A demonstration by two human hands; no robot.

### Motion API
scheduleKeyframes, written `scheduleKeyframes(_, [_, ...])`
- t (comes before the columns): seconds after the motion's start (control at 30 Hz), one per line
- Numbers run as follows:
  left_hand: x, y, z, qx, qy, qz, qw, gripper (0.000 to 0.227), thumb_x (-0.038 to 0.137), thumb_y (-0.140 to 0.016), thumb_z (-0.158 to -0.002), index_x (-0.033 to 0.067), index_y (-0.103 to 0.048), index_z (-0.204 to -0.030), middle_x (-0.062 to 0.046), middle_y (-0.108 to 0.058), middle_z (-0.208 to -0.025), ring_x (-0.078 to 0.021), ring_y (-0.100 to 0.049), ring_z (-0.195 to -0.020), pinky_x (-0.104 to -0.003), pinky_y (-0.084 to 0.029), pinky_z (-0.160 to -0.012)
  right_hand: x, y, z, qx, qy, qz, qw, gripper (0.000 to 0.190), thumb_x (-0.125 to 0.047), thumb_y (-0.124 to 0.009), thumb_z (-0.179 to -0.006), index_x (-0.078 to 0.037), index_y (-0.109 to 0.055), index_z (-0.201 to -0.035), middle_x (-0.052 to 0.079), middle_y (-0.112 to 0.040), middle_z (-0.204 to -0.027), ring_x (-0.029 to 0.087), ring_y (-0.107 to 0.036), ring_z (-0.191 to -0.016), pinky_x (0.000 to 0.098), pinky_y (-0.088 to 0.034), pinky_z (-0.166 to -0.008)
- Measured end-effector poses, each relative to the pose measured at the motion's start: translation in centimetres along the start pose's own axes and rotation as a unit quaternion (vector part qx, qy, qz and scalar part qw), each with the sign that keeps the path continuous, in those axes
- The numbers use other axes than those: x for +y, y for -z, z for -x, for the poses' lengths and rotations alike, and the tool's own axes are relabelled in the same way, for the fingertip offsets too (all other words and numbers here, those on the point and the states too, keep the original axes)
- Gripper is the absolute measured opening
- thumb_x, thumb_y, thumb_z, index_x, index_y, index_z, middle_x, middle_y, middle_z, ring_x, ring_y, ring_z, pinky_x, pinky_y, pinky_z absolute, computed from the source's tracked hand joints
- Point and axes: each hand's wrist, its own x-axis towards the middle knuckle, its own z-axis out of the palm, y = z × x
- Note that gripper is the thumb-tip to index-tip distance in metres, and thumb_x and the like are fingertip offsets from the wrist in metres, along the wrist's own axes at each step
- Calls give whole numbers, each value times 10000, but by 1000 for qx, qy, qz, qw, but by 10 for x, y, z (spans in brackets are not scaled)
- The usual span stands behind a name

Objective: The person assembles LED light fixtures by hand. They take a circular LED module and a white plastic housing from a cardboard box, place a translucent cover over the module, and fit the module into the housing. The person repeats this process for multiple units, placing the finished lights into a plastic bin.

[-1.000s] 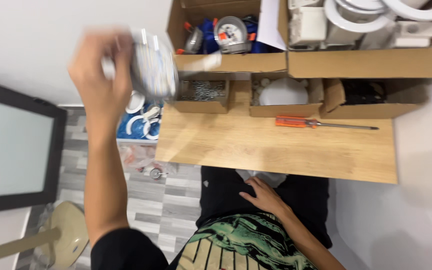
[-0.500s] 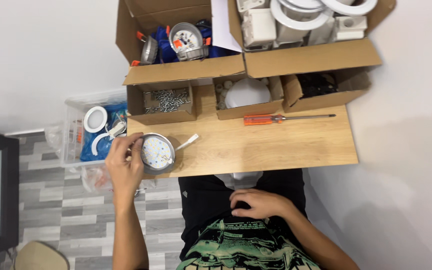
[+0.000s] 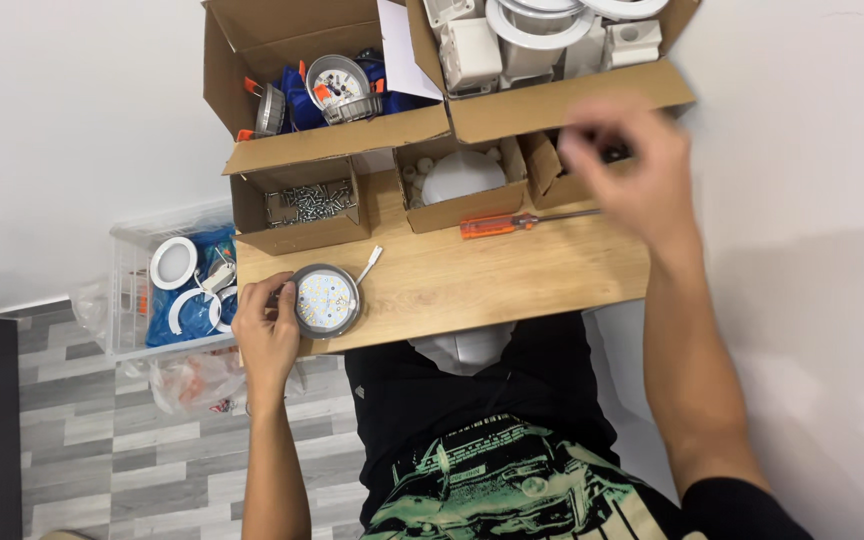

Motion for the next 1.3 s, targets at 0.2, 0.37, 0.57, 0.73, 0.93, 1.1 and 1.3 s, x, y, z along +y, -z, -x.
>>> scheduleKeyframes(0.2, [-5, -1, 3, -16, -46, -18, 999, 176, 129, -659, -1099, 76, -793, -1201, -103, -740, -1142, -279, -705, -1105, -395, -521, -967, 36, 14, -75, 94, 160, 266, 946, 282, -15, -840, -1055, 12, -727, -1312, 170, -709, -1311, 389, -600, -1217, 505, -442, -988])
scheduleKeyframes(0.37, [-6, 1, 5, -26, -22, -22, 999, 174, 151, -654, -1095, 105, -799, -1180, -79, -740, -1099, -226, -681, -876, -360, -544, -834, 87, 14, -102, 84, 199, 461, 861, 382, -40, -806, -866, -78, -794, -1247, 77, -754, -1173, 353, -643, -1045, 458, -509, -842])
scheduleKeyframes(0.57, [0, 3, 7, -21, -20, -28, 999, 157, 129, -679, -1069, 107, -810, -1152, -70, -754, -1064, -201, -671, -818, -344, -544, -804, 125, 17, -111, 74, 222, 510, 828, 320, 8, -747, -784, -99, -701, -1082, 73, -742, -1063, 344, -673, -979, 444, -511, -807])
scheduleKeyframes(0.73, [5, 6, 7, -21, -14, -25, 999, 158, 172, -709, -1070, 91, -807, -1164, -70, -771, -1085, -185, -672, -787, -329, -553, -762, 121, 25, -105, 118, 248, 490, 827, 277, 20, -711, -834, -126, -749, -1067, 59, -734, -964, 321, -666, -874, 411, -494, -761])
scheduleKeyframes(0.93, [41, 23, 18, 13, -6, -42, 999, 284, 230, -751, -1044, 129, -739, -1310, -94, -648, -1273, -224, -664, -1007, -388, -564, -865, 70, 39, -71, 189, 240, 354, 884, 179, 124, -837, -1055, 28, -840, -1207, 165, -834, -1097, 357, -747, -979, 425, -529, -883])
scheduleKeyframes(1.1, [85, 31, 41, 52, -101, -26, 993, 316, 192, -764, -1063, 90, -685, -1350, -145, -612, -1360, -294, -617, -1311, -402, -551, -939, -10, 16, -1, 268, 186, 138, 935, 225, 259, -840, -1102, 184, -737, -1287, 290, -756, -1186, 376, -658, -948, 459, -555, -861])
scheduleKeyframes(1.3, [127, 0, 75, 9, -184, 86, 979, 568, 129, -956, -815, 44, -712, -1321, -200, -719, -1337, -439, -696, -1290, -505, -593, -1012, -30, -72, 108, 226, -122, -244, 935, 431, -27, -911, -925, -55, -608, -1230, 137, -760, -1101, 256, -790, -1082, 384, -646, -994])
